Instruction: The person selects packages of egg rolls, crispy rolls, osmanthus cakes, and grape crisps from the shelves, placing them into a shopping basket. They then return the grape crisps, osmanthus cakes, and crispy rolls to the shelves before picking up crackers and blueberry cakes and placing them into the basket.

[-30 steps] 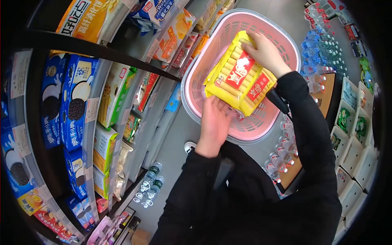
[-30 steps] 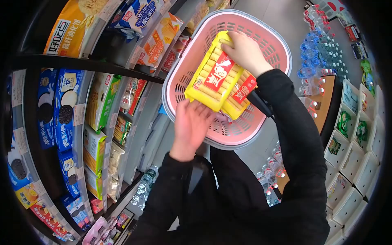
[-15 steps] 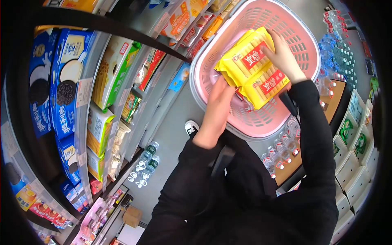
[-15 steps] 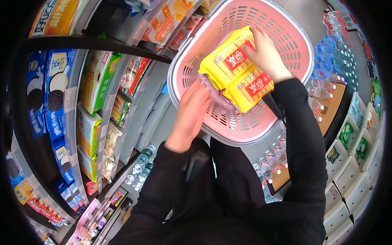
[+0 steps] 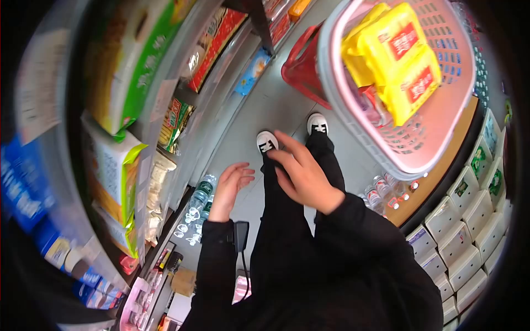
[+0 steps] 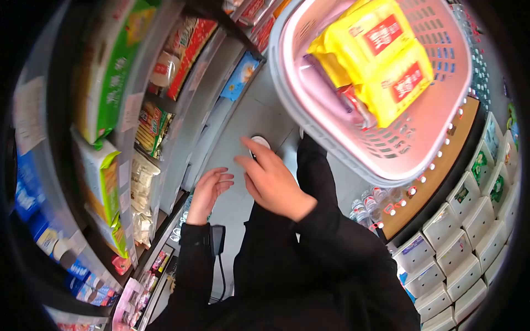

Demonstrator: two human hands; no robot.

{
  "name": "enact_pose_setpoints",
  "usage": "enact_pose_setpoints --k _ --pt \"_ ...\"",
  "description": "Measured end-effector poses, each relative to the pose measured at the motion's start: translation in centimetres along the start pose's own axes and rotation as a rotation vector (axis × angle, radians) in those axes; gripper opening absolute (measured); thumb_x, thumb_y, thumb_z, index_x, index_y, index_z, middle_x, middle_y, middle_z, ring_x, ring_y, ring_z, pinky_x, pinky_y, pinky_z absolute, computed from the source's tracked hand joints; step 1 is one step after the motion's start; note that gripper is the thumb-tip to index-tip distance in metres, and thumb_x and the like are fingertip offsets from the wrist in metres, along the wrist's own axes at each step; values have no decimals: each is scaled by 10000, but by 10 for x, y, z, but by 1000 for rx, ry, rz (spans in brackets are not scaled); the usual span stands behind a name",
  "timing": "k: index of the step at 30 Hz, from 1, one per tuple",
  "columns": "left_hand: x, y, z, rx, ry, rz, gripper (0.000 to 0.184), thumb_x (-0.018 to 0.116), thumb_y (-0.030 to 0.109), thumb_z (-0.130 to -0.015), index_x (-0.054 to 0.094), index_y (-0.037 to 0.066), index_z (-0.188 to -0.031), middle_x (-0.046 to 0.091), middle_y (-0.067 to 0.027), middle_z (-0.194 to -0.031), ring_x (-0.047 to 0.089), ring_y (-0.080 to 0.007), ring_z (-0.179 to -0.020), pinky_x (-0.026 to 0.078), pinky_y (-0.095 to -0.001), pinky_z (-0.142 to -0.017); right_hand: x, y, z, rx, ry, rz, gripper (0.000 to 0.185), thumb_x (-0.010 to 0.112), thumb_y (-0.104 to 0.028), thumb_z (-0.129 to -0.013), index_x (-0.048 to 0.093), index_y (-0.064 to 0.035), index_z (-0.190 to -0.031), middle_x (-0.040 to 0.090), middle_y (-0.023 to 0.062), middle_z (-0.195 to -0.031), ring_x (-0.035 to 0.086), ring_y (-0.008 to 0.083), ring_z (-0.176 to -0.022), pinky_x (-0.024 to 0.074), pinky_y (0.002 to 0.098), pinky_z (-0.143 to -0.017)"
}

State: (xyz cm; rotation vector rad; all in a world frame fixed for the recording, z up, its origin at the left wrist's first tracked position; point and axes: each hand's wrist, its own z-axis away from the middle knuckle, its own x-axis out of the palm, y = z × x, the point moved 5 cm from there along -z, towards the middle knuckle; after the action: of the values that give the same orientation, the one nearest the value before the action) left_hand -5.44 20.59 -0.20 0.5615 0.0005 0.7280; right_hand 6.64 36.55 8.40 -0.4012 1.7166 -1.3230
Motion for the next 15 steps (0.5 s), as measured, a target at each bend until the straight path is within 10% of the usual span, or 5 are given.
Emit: enact_pose_setpoints --k 10,15 --pt "-101 -57 -216 -83 102 -273 380 442 223 -829 438 -19 -1123 566 -110 -946 569 -182 -816 437 -284 -704 179 246 -64 434 -92 106 518 578 -53 -641 397 31 -1118 392 256 -1171 427 382 -1055 394 394 -861" --pt "-94 -52 -271 10 263 -245 609 523 242 -787 260 -20 -1270 416 -174 -1188 405 -261 -1110 358 -387 -885 172 329 -103 660 90 114 578 614 -100 -634 383 37 -1145 451 232 -1106 448 357 -1049 391 381 -873"
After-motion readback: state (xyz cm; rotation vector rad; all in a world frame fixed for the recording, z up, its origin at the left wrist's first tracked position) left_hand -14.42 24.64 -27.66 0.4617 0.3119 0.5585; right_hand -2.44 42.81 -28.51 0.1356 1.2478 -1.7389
